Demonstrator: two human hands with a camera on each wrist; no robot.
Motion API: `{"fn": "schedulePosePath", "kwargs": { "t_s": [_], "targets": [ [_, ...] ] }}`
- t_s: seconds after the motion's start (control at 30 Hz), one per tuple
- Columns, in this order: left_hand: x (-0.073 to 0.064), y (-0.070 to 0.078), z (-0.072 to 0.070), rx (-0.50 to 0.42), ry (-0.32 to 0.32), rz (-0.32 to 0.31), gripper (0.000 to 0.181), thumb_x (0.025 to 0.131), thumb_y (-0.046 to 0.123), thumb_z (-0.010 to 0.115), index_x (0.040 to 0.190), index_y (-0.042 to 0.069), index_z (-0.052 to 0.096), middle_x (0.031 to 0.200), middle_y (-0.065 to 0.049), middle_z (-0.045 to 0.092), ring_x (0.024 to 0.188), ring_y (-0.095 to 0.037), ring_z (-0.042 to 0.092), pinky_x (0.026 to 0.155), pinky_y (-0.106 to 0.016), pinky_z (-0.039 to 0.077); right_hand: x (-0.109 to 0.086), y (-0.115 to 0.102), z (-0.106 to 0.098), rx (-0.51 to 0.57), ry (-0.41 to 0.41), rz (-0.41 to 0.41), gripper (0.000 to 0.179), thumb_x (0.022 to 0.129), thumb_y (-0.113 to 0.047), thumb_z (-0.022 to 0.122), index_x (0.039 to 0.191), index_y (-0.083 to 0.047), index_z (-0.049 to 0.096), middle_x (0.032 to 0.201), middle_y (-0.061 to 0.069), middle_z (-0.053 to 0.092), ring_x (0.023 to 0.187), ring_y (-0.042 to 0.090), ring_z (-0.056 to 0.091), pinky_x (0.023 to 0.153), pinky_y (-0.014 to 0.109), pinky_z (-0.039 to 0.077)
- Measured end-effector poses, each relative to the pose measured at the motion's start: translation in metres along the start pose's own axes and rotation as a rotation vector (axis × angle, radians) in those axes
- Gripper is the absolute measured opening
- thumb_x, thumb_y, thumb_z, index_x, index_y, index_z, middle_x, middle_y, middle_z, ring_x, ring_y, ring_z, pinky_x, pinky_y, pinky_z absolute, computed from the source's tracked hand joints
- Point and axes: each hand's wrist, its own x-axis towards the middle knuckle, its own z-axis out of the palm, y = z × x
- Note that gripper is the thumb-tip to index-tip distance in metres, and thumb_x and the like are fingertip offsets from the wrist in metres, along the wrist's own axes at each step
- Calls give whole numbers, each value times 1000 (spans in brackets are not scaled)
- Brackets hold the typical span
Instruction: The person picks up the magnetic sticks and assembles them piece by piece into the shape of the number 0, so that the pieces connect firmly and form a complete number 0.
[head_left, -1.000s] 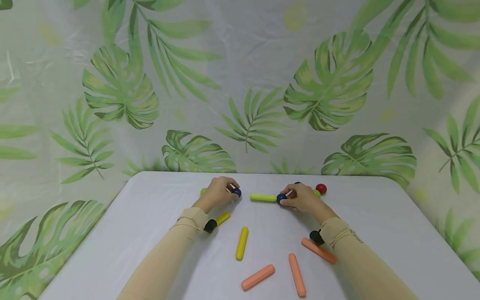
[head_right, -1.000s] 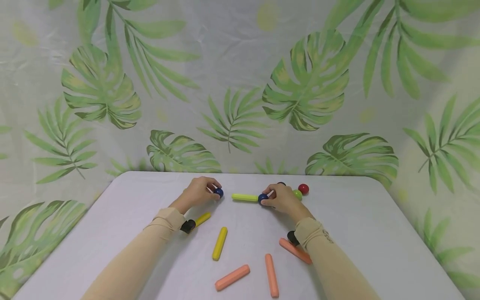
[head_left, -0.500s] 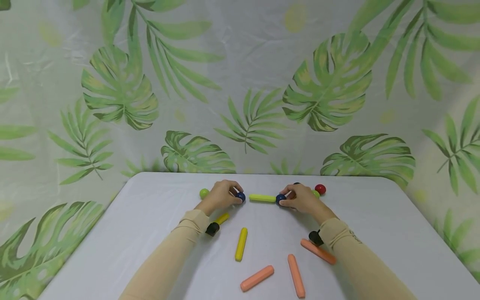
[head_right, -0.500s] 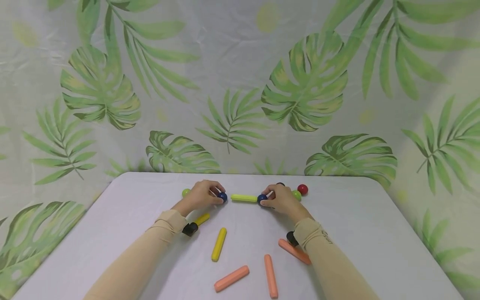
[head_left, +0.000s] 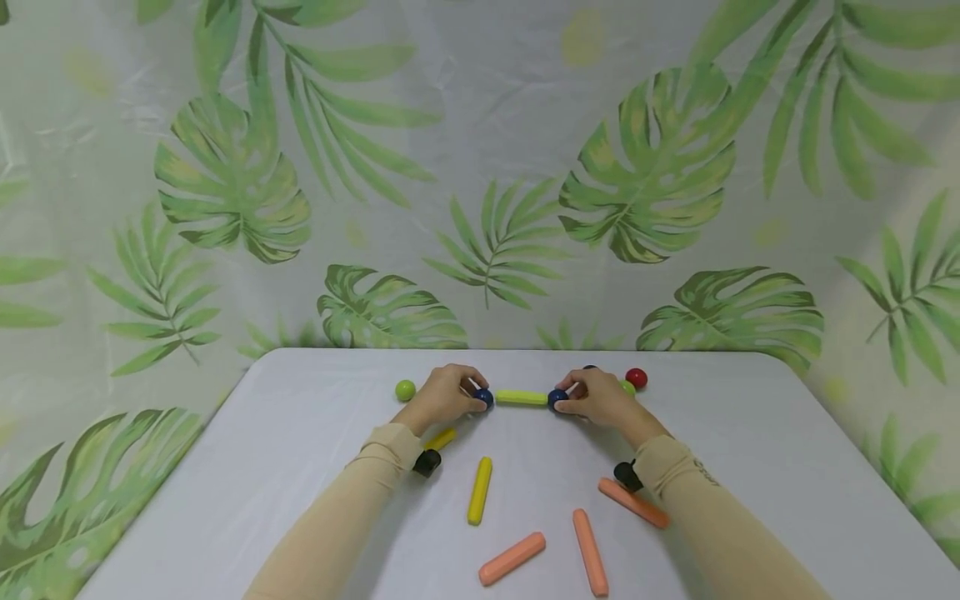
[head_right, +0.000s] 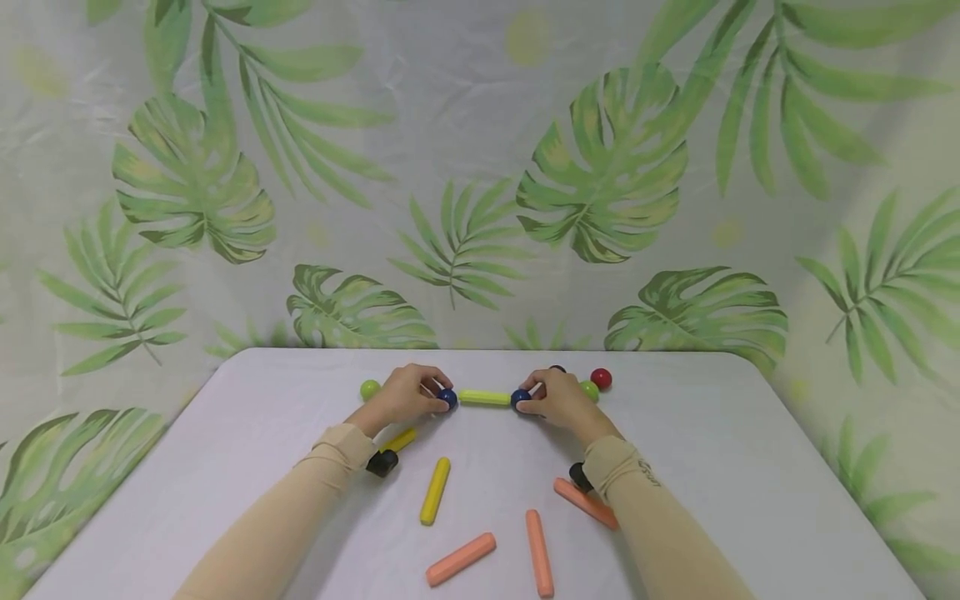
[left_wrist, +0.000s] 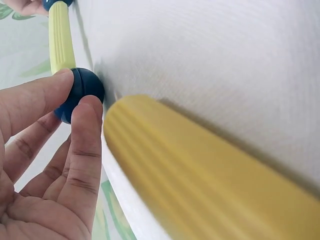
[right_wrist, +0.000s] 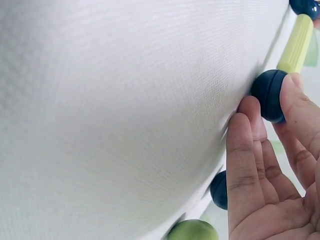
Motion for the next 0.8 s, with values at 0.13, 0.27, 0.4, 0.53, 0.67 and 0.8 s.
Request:
{"fn": "schedulePosePath", "kwargs": {
  "t_s": [0.13,0.27,0.4,0.53,0.67,0.8],
  "targets": [
    [-1,0,1,-2,2,7,25,94,13,84,118,12,76,108,-9,77,90,-17,70,79,-30,58,0,-1,0,9,-6,-5,30,98,-25,82,121,-7,75,103,11,74,85,20,64,70,29,52],
    [1,-1,2,-3,1,21,25,94,12,84,118,11,76,108,-9,77,90,-17,70,77,-30,58,-1,-1,0,13,-3,1,30,98,-25,82,121,-7,75,102,10,74,84,20,64,69,28,51],
    [2,-1,2,-6,-1,17,25,94,12,84,118,12,76,108,-9,78,90,-17,70,76,-29,58,0,0,0,15,-3,-3,30,98,-25,82,121,-7,75,102,10,74,84,20,64,69,28,51],
    [2,0,2,-8,-1,12,25,94,12,84,118,12,76,108,-9,78,89,-17,70,75,-28,58,0,0,0,14,-4,-16,31,98,-24,82,122,-6,75,101,11,73,83,20,63,68,29,51],
    [2,-1,2,-12,-3,7,25,94,12,84,117,13,76,108,-9,77,89,-17,70,76,-28,58,0,0,-1,11,-2,-13,30,98,-24,82,121,-7,75,101,11,73,84,20,63,68,29,51],
    [3,0,3,-14,-1,3,25,94,12,84,117,13,76,107,-9,77,90,-17,69,76,-28,58,0,1,0,13,-3,-2,29,98,-25,82,120,-7,75,102,10,73,84,20,63,69,28,50]
  ]
}}
